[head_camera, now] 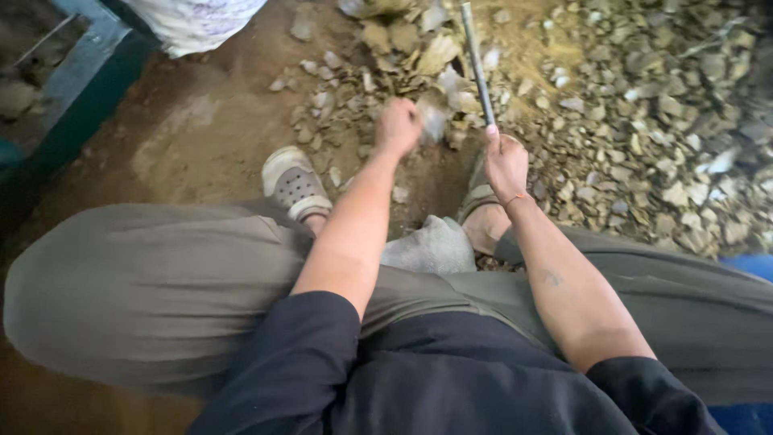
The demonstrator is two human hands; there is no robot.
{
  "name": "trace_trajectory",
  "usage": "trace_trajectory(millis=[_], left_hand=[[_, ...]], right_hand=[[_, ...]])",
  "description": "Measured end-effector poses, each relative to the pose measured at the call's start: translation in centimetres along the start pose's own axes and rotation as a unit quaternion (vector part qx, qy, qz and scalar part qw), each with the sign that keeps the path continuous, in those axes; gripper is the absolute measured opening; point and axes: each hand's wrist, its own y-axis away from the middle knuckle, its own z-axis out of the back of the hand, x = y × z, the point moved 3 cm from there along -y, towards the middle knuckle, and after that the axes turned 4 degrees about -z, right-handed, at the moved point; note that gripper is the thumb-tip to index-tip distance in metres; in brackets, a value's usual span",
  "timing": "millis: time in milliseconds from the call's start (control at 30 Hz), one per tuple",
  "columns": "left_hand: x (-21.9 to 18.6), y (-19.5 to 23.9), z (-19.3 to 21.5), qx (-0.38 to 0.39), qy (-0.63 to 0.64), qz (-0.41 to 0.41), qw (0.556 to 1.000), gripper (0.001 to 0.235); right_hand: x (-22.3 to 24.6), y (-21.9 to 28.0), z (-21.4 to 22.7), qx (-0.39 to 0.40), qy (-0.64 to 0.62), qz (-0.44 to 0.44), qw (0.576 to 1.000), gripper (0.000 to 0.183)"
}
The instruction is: The person uses a metal rod to repeatedly strike and crush small stones on the ground, then gathers the crushed material by hand and places it into a white sack.
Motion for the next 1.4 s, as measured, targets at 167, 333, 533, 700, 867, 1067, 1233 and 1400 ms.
trace_trajectory(millis=[167, 333, 533, 700, 867, 1067, 1233, 1400], left_hand=[[8.5, -2.2, 11.1, -0.328, -0.052, 0.034, 0.943, 0.021], [15.8, 2.5, 14.3, -0.095, -0.026, 0.250, 0.963, 0.022], [14.8, 4.1, 11.3, -0.119, -0.047, 0.268, 0.955, 0.021], [14.5, 3.7, 10.5, -0.121, -0.007, 0.279, 0.953, 0.019], [15.5, 2.9, 8.7, -0.185, 0.025, 0.239, 0.953, 0.024], [15.1, 2.8, 8.6, -0.179, -0.026, 0.277, 0.944, 0.030], [13.7, 4.4, 10.2, -0.224, -0.064, 0.280, 0.931, 0.037], [12.8, 4.7, 10.4, -0.186, 0.008, 0.327, 0.927, 0.013]], right_hand=[[3.1, 1.1, -3.6, 0.076, -0.033, 0.082, 0.993, 0.059], [6.9, 5.1, -7.8, 0.110, 0.057, 0.151, 0.981, 0.052], [6.8, 7.0, -9.3, 0.170, 0.104, 0.170, 0.965, 0.053], [5.2, 6.7, -9.5, 0.155, 0.145, 0.157, 0.964, 0.057], [3.9, 6.4, -9.7, 0.172, 0.186, 0.157, 0.954, 0.062], [4.2, 6.9, -9.5, 0.189, 0.197, 0.137, 0.952, 0.065], [4.8, 7.8, -10.4, 0.205, 0.155, 0.098, 0.961, 0.069], [4.8, 8.9, -10.8, 0.266, 0.170, 0.083, 0.945, 0.069]])
